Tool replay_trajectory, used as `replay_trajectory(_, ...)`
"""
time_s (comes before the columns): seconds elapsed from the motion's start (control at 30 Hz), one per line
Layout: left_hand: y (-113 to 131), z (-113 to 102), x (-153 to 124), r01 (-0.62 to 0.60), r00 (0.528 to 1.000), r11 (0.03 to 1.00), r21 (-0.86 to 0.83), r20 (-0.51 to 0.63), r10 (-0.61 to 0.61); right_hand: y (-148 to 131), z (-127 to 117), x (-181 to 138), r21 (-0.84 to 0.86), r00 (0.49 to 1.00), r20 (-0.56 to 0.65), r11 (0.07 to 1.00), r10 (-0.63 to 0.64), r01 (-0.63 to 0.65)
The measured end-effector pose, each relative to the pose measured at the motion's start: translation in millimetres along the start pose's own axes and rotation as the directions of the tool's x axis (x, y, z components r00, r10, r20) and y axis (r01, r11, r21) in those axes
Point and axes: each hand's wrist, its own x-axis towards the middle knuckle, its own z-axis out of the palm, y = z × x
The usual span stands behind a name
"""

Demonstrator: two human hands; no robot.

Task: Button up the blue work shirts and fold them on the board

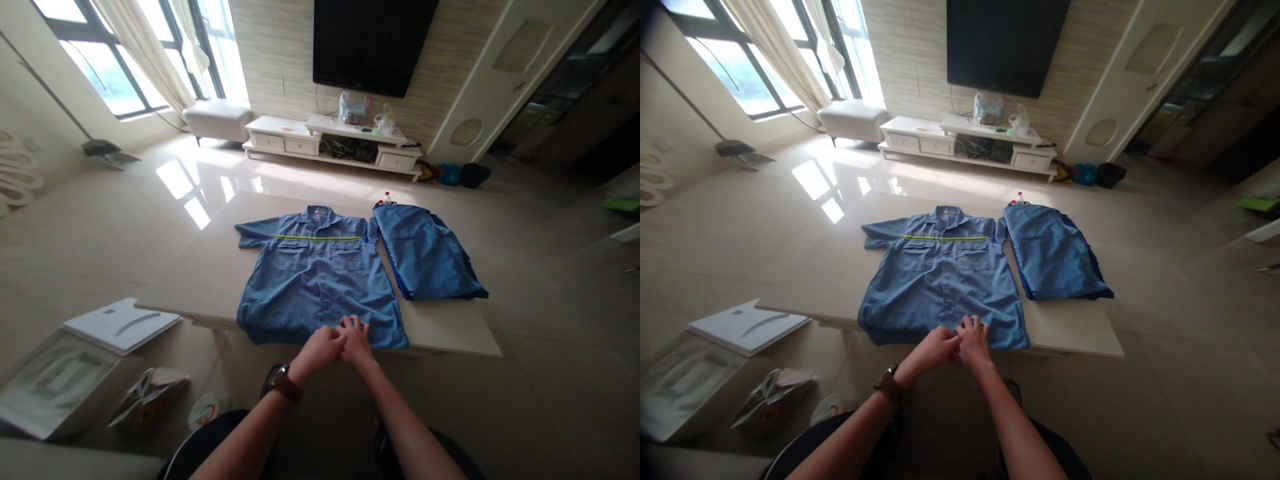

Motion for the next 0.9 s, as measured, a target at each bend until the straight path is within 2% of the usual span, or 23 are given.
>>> replay_trajectory(0.07, -8.0, 8.9, 7.2, 0.047, 0.996, 0.994, -0.094, 0.081, -0.039, 2.4, -9.2, 2.6, 0.029, 1.000, -0.028, 1.000, -0.010, 0.011)
replay_trajectory(0.17, -13.5, 12.7, 12.1, 0.103, 0.986, 0.990, -0.093, 0.137, -0.090, 5.9, -13.8, 1.6, 0.047, 0.998, -0.059, 0.998, -0.027, 0.030)
replay_trajectory(0.3, -9.6, 8.2, 11.4, 0.101, 0.984, 0.991, -0.087, 0.158, -0.086, 5.6, 5.9, -6.7, 0.016, 0.995, 0.024, 0.995, -0.094, 0.094)
replay_trajectory(0.4, -4.0, 6.0, 11.4, 0.095, 0.988, 0.992, -0.087, 0.127, -0.084, 3.5, 13.2, -8.9, -0.019, 1.000, 0.010, 1.000, 0.003, -0.003)
replay_trajectory(0.5, -1.1, 6.3, 12.3, 0.090, 0.992, 0.991, -0.100, 0.098, -0.080, 2.9, -0.7, -6.0, -0.008, 0.998, -0.047, 0.999, 0.034, -0.035)
replay_trajectory(0.63, -0.3, 9.6, 11.5, 0.076, 0.996, 0.984, -0.163, 0.061, -0.067, 5.3, -29.4, -1.1, 0.070, 0.998, -0.067, 0.997, -0.019, 0.024)
replay_trajectory(0.7, 0.8, 12.7, 10.0, 0.117, 0.992, 0.965, -0.233, 0.079, -0.101, 8.2, -38.7, 1.2, 0.121, 0.991, -0.134, 0.992, -0.022, 0.038)
replay_trajectory(0.8, 4.4, 18.7, 8.0, 0.216, 0.976, 0.885, -0.412, 0.094, -0.194, 13.5, -44.3, 5.1, 0.244, 0.954, -0.299, 0.969, 0.030, 0.046)
replay_trajectory(0.9, 8.5, 23.7, 8.8, 0.215, 0.949, 0.691, -0.690, -0.019, -0.314, 17.2, -43.0, 8.0, 0.356, 0.908, -0.415, 0.930, 0.063, 0.098)
